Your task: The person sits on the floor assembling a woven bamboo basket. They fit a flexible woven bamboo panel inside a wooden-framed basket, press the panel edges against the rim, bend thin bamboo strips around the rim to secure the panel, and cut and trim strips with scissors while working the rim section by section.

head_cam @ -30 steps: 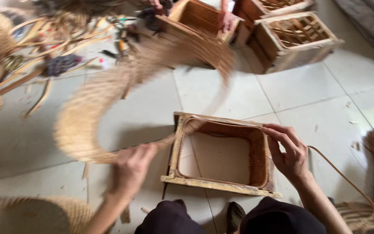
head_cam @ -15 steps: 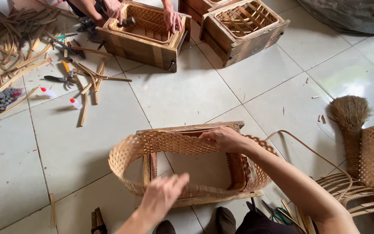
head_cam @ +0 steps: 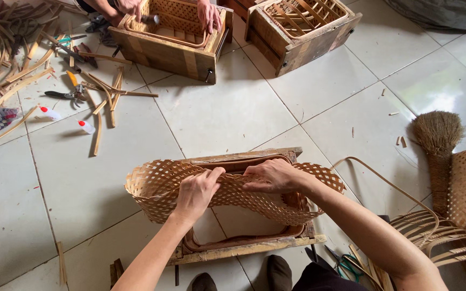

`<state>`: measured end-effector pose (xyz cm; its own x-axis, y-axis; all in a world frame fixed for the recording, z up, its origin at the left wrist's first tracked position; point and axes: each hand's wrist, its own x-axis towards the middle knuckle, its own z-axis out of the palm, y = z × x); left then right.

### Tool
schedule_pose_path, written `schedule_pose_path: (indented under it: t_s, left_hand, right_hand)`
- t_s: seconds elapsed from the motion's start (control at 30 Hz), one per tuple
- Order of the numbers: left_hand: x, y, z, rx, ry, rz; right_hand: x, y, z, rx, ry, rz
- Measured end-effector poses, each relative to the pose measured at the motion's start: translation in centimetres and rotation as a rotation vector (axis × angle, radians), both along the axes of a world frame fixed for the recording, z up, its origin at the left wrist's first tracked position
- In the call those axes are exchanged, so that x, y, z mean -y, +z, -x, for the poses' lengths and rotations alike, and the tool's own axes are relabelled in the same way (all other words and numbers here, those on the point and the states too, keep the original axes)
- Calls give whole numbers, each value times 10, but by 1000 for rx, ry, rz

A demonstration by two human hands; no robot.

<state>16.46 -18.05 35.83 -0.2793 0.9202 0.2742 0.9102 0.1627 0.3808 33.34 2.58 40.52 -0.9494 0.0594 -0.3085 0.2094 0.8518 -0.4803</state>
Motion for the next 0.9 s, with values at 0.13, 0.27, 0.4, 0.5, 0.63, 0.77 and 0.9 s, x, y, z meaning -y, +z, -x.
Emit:
schedule_pose_path:
  t_s: [0.13, 0.27, 0.4, 0.5, 0.63, 0.77, 0.9]
  left_hand:
    - [-1, 0, 1, 3, 8, -13]
    - [1, 1, 2, -12, -3, -24]
    - [0, 0, 3, 17, 17, 26]
    - [0, -1, 5, -5, 24, 35]
    - [3, -2, 7, 2, 19, -11]
    - [2, -5, 6, 15, 21, -4]
    - [0, -13, 3, 9, 33, 2]
  right_hand:
    - [0, -3, -1, -27, 14, -15]
    - [0, -4, -3, -36, 8, -44]
    - [0, -3, -3, 18, -5, -66]
    - [1, -4, -3, -44, -2, -30]
    - [1, -7, -1, -79, 0, -7]
    - [-1, -12, -4, -67, -6, -50]
    - [0, -17, -6, -178, 42, 24]
